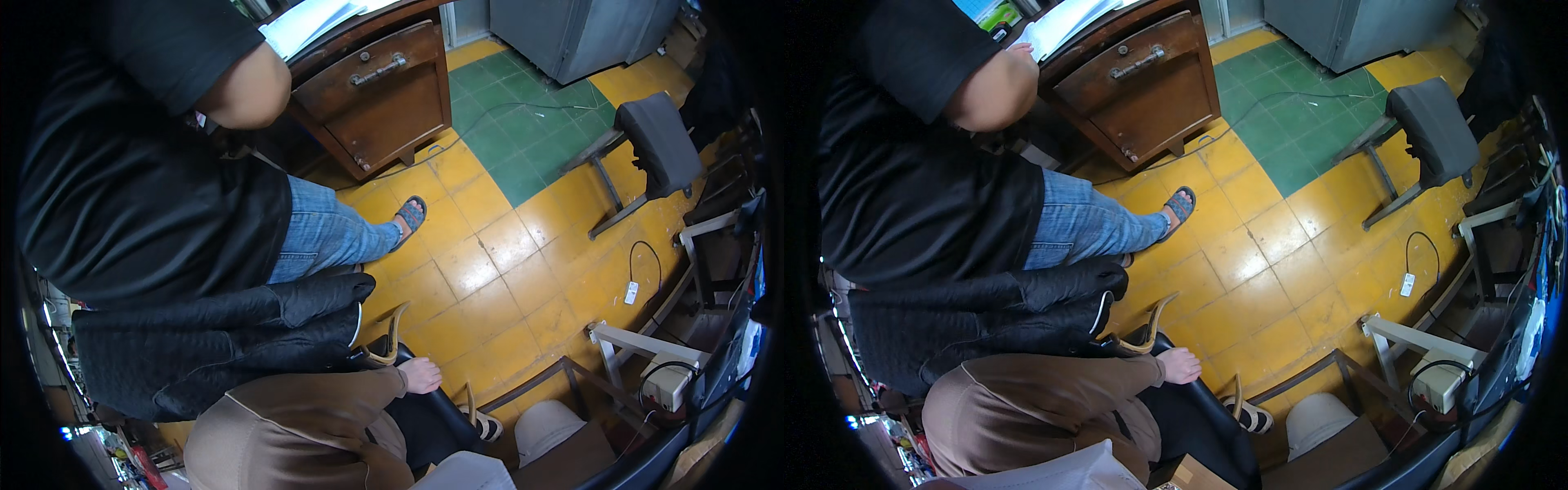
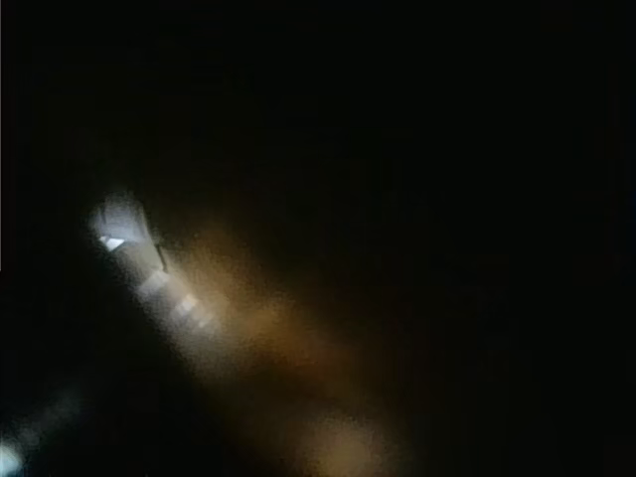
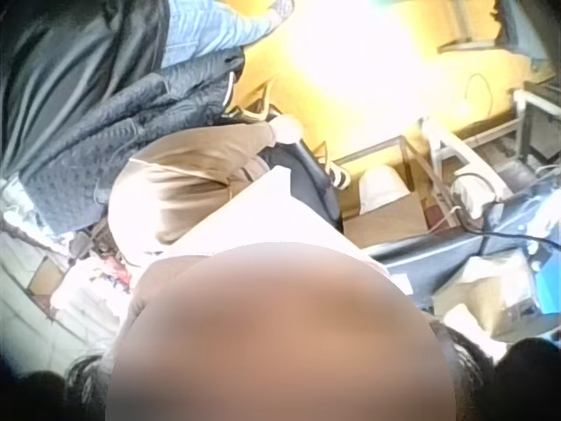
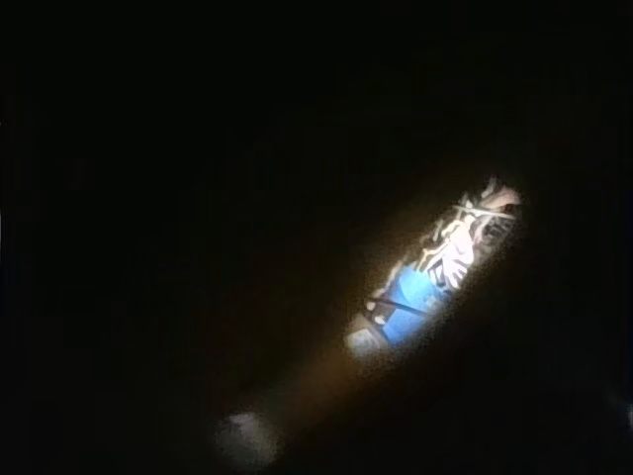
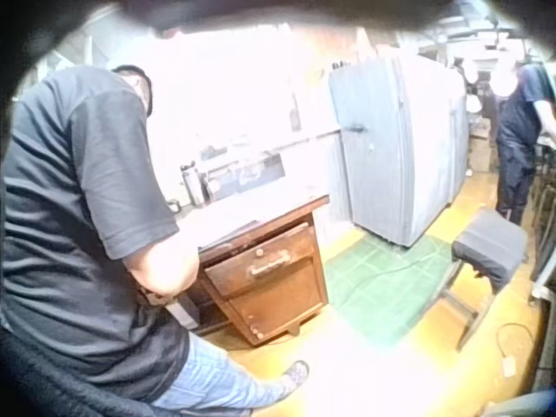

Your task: The person repeatedly picks up small metal buckles from a plastic bag and arranges them on a black work surface. They handle the buckles one at a time, placing them in small groups on the table.

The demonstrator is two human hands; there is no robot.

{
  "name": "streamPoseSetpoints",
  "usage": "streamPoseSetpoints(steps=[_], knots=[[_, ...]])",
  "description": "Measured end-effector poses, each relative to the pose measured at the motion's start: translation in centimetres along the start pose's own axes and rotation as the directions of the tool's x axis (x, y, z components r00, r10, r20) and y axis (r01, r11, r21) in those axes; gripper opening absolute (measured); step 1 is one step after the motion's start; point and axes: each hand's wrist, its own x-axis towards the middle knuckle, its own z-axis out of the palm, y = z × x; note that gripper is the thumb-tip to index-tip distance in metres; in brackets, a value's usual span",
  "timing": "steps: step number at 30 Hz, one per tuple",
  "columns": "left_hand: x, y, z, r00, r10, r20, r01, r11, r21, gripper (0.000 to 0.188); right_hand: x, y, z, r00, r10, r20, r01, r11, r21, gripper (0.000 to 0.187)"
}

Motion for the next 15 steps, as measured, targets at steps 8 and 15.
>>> streamPoseSetpoints(steps=[8,15], knots=[[0.2,-0.1,0.1,0.996,0.039,-0.08,-0.036,0.999,0.041,0.019,-0.3,0.7,-0.7,1.0,-0.024,-0.019,0.024,0.999,-0.021,0.032],[0.1,-0.8,0.1,0.992,0.118,-0.047,-0.114,0.99,0.079,0.017,-4.1,1.8,-1.7,0.995,-0.027,-0.098,0.025,1.0,-0.013,0.032]])
